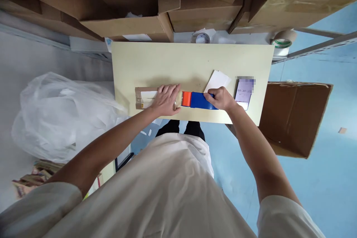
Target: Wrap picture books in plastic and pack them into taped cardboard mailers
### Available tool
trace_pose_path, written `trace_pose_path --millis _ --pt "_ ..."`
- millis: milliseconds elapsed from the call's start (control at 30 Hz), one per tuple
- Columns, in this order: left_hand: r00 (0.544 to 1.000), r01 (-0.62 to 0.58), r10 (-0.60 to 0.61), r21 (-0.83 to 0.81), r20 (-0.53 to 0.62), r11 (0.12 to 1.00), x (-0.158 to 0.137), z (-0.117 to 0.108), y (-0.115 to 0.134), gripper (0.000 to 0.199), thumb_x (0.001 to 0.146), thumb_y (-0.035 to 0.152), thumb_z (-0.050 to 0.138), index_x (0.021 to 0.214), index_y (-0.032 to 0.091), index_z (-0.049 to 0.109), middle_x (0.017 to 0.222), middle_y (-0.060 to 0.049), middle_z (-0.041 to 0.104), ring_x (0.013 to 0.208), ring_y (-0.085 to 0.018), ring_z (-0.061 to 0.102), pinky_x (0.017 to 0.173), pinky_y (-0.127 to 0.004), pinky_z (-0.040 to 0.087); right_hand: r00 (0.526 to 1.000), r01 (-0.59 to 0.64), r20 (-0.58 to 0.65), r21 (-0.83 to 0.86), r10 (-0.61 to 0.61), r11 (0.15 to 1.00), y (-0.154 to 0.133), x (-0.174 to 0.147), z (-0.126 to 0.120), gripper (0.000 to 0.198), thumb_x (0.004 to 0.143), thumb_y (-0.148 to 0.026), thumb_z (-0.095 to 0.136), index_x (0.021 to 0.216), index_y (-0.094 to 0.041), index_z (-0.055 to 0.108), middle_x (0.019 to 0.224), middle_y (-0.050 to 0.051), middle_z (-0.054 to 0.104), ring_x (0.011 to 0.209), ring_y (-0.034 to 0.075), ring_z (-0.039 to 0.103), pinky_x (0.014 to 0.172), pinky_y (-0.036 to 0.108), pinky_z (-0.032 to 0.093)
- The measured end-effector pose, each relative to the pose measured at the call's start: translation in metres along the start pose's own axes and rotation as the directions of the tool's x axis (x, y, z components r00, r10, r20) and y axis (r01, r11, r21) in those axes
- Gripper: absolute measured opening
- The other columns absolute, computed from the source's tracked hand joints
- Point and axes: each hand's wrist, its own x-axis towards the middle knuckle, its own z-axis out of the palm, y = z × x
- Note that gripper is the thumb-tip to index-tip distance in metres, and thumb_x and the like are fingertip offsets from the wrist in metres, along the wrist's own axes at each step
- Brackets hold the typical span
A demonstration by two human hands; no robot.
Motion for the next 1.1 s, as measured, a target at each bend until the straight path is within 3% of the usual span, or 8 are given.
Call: trace_pose_path --millis 133,267,367,500,733,867,967,1100 --pt "0.999 -0.027 0.028 0.004 -0.031 1.000 -0.003 0.000 -0.001 0.089 0.071 0.046 0.061 0.142 0.004 0.027 0.133 -0.022 0.043 0.121 -0.035 0.038 0.101 -0.048 0.022 0.991 -0.106 0.051 -0.246 0.122 0.964 -0.011 -0.011 -0.012 0.052 0.088 -0.052 0.034 0.051 -0.018 0.048 0.044 -0.001 0.038 0.042 0.010 0.037 0.047 0.025 0.028" --pt "0.991 -0.131 0.131 0.035 -0.017 0.991 -0.006 0.002 -0.001 0.064 0.072 0.048 0.064 0.127 0.017 0.051 0.138 -0.017 0.042 0.128 -0.036 0.031 0.104 -0.054 0.016 0.923 -0.325 0.001 -0.532 0.384 0.782 -0.067 0.007 0.005 0.052 0.087 -0.053 0.035 0.074 -0.013 0.066 0.062 0.011 0.061 0.061 0.021 0.059 0.054 0.027 0.036" --pt "0.991 -0.132 0.133 0.087 -0.001 0.987 -0.006 0.004 0.000 0.045 0.075 0.048 0.062 0.111 0.020 0.063 0.135 -0.013 0.046 0.129 -0.036 0.029 0.105 -0.058 0.011 0.903 -0.333 0.025 -0.589 0.428 0.737 -0.107 0.025 0.022 0.047 0.090 -0.044 0.035 0.083 -0.011 0.068 0.076 0.016 0.066 0.071 0.025 0.064 0.061 0.031 0.042" --pt "0.996 -0.089 0.090 0.124 -0.005 0.988 -0.003 0.004 0.003 0.045 0.074 0.050 0.062 0.108 0.020 0.065 0.128 -0.013 0.051 0.126 -0.035 0.032 0.105 -0.058 0.014 0.904 -0.312 0.050 -0.599 0.424 0.737 -0.130 0.037 0.032 0.040 0.091 -0.034 0.037 0.085 -0.011 0.069 0.079 0.017 0.067 0.078 0.025 0.065 0.064 0.031 0.044" --pt "0.995 -0.095 0.097 0.122 -0.006 0.988 -0.002 0.001 0.008 0.044 0.075 0.049 0.060 0.109 0.022 0.064 0.121 -0.012 0.054 0.123 -0.034 0.033 0.102 -0.053 0.020 0.912 -0.292 0.051 -0.617 0.407 0.731 -0.144 0.034 0.042 0.023 0.085 -0.019 0.047 0.087 -0.011 0.069 0.084 0.017 0.069 0.079 0.025 0.066 0.066 0.033 0.046" --pt "0.996 -0.085 0.088 0.131 -0.021 0.988 -0.005 0.000 0.007 0.037 0.076 0.049 0.058 0.102 0.023 0.067 0.121 -0.011 0.055 0.124 -0.034 0.033 0.101 -0.052 0.022 0.895 -0.392 -0.061 -0.577 0.441 0.716 -0.135 0.008 0.049 0.039 0.094 -0.035 0.036 0.091 -0.011 0.067 0.084 0.017 0.070 0.078 0.024 0.067 0.067 0.033 0.044" --pt "0.990 -0.120 0.127 0.122 -0.054 0.985 -0.007 -0.001 -0.002 0.041 0.075 0.050 0.058 0.103 0.021 0.066 0.125 -0.012 0.053 0.124 -0.033 0.034 0.103 -0.051 0.021 0.840 -0.541 -0.240 -0.447 0.487 0.712 -0.116 -0.019 0.060 0.052 0.094 -0.051 0.028 0.095 -0.013 0.063 0.084 0.015 0.069 0.079 0.023 0.066 0.065 0.029 0.042" --pt "0.980 -0.177 0.185 0.109 -0.072 0.978 -0.006 -0.005 -0.021 0.056 0.073 0.059 0.057 0.112 0.019 0.063 0.139 -0.014 0.044 0.130 -0.034 0.030 0.108 -0.053 0.014 0.762 -0.643 -0.310 -0.266 0.568 0.718 -0.092 -0.039 0.091 0.039 0.095 -0.038 0.029 0.105 -0.012 0.056 0.091 0.013 0.068 0.082 0.023 0.064 0.068 0.029 0.041"
